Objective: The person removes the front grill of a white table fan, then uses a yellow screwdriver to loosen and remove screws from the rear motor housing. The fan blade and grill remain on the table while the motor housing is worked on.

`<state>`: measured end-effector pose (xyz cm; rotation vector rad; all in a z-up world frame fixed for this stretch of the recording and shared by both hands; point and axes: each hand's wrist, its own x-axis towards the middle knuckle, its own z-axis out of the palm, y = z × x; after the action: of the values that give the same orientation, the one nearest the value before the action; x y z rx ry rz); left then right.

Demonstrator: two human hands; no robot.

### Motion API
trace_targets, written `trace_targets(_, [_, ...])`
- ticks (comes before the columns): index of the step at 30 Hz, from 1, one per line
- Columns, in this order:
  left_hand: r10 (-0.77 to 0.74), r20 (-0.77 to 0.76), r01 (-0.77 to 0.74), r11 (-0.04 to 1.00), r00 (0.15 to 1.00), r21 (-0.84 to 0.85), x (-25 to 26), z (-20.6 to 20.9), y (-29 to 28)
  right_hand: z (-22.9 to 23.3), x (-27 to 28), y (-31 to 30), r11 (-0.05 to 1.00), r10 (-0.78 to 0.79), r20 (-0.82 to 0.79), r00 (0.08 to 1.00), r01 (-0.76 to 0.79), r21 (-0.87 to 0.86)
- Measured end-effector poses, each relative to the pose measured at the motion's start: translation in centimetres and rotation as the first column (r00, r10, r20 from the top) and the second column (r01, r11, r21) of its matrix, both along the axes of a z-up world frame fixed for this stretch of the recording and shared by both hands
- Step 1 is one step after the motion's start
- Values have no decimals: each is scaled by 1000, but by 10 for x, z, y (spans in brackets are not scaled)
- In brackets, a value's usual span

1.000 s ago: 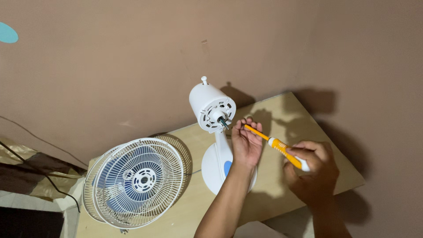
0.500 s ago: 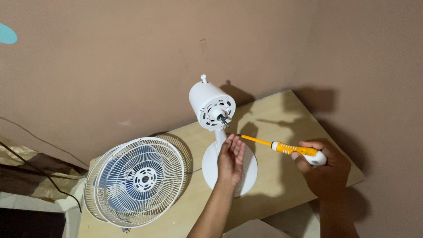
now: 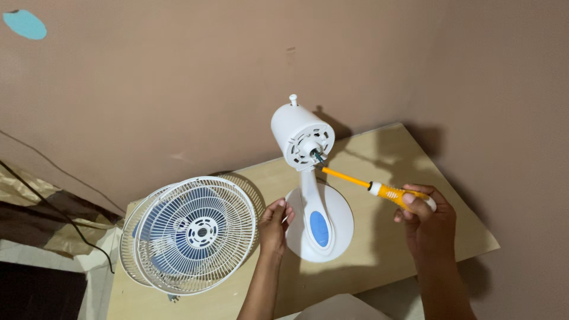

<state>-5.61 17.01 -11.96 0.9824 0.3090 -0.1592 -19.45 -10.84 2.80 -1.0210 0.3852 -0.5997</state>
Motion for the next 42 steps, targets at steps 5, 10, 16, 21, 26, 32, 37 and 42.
trace_targets(5, [-106, 261, -59, 831, 960, 553, -10, -71, 39, -12, 9, -5, 990, 32, 105, 994, -46, 136])
trace_targets(10, [-179, 302, -186, 477, 936, 859, -29, -99, 60, -18, 15, -1, 976, 49, 152, 987, -79, 203])
trace_targets(16, [-312, 292, -223, 236, 904, 946, -55, -96, 67, -9, 19, 18, 967, -12, 108, 994, -16, 254])
trace_targets(21, [-379, 355, -327, 137, 855, 935, -67, -105, 79, -7, 18, 27, 955, -1, 138, 990, -40, 293])
trace_targets(26, [-366, 404, -375, 151, 838, 915, -75, -109, 86, -9, 17, 33, 955, 14, 201, 980, -73, 286])
trace_targets(32, [-278, 395, -360, 169, 875, 917, -82, -104, 85, -2, 17, 42, 967, -41, 124, 991, 8, 254])
trace_targets(37, [-229, 390, -347, 206, 892, 915, -84, -97, 84, 9, 10, 49, 979, -111, 10, 994, 108, 172])
trace_targets(42, [-197, 358, -311, 234, 913, 921, -86, -91, 83, 11, 4, 48, 988, -92, 105, 990, 78, 134])
